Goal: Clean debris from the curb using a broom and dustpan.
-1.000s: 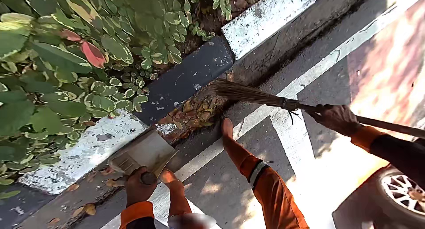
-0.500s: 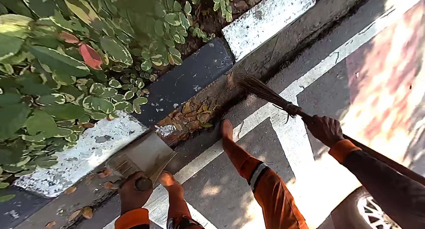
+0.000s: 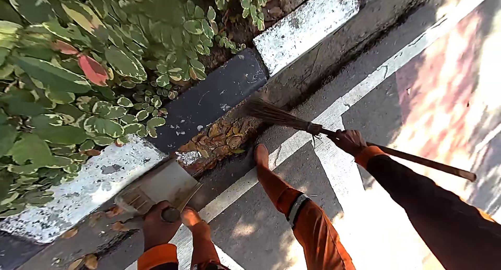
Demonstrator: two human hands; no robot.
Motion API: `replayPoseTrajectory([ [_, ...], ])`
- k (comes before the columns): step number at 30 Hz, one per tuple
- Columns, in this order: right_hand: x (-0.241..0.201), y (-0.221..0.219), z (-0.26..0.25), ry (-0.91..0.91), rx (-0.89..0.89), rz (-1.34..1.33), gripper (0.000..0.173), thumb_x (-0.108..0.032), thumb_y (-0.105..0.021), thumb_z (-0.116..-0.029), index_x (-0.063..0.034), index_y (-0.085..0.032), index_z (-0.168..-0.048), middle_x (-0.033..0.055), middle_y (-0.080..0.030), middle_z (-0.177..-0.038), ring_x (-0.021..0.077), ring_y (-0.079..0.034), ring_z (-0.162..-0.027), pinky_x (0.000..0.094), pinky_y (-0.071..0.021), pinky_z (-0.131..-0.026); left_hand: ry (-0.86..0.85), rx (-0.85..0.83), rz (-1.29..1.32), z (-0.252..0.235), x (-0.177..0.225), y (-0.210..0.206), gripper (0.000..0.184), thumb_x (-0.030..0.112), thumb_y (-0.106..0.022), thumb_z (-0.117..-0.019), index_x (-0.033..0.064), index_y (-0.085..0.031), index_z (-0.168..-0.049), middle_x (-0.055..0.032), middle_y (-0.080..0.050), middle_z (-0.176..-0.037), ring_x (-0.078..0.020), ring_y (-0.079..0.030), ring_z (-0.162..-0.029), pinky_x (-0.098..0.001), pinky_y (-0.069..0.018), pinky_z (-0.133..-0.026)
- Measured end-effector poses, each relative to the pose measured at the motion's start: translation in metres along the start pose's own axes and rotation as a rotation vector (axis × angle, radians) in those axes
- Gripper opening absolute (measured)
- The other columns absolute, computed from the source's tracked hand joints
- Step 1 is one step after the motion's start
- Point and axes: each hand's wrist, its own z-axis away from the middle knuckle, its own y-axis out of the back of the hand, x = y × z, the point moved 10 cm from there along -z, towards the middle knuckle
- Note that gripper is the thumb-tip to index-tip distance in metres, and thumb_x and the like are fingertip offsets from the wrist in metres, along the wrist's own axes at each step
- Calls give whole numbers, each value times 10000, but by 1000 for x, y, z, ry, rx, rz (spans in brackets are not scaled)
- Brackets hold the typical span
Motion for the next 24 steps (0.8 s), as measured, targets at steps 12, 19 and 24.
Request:
replayPoseTrajectory([
  [12,15,48,-50,4,131,184,210,-71,-577,-992,-38,-725,-1136,240,-718,-988,455,-703,-895,636,-542,-734,-14,27,-30,5,-3,-1,361,215,-736,-586,-64,-622,-784,-242,-655,-790,-437,-658,-788,-616,-480,-743],
  [19,-5,70,-36,295,256,287,284,-250,-601,-1024,12,-707,-995,225,-698,-918,429,-699,-840,590,-543,-696,-9,14,-50,1,3,-13,336,185,-733,-588,-61,-624,-789,-247,-652,-791,-457,-657,-788,-632,-476,-731],
  [24,-32,75,54,556,416,98,454,-389,-577,-1016,40,-657,-892,229,-661,-767,434,-691,-710,571,-534,-608,-27,20,-31,-5,5,-9,339,197,-737,-564,-47,-617,-765,-229,-644,-763,-445,-652,-764,-626,-473,-718],
])
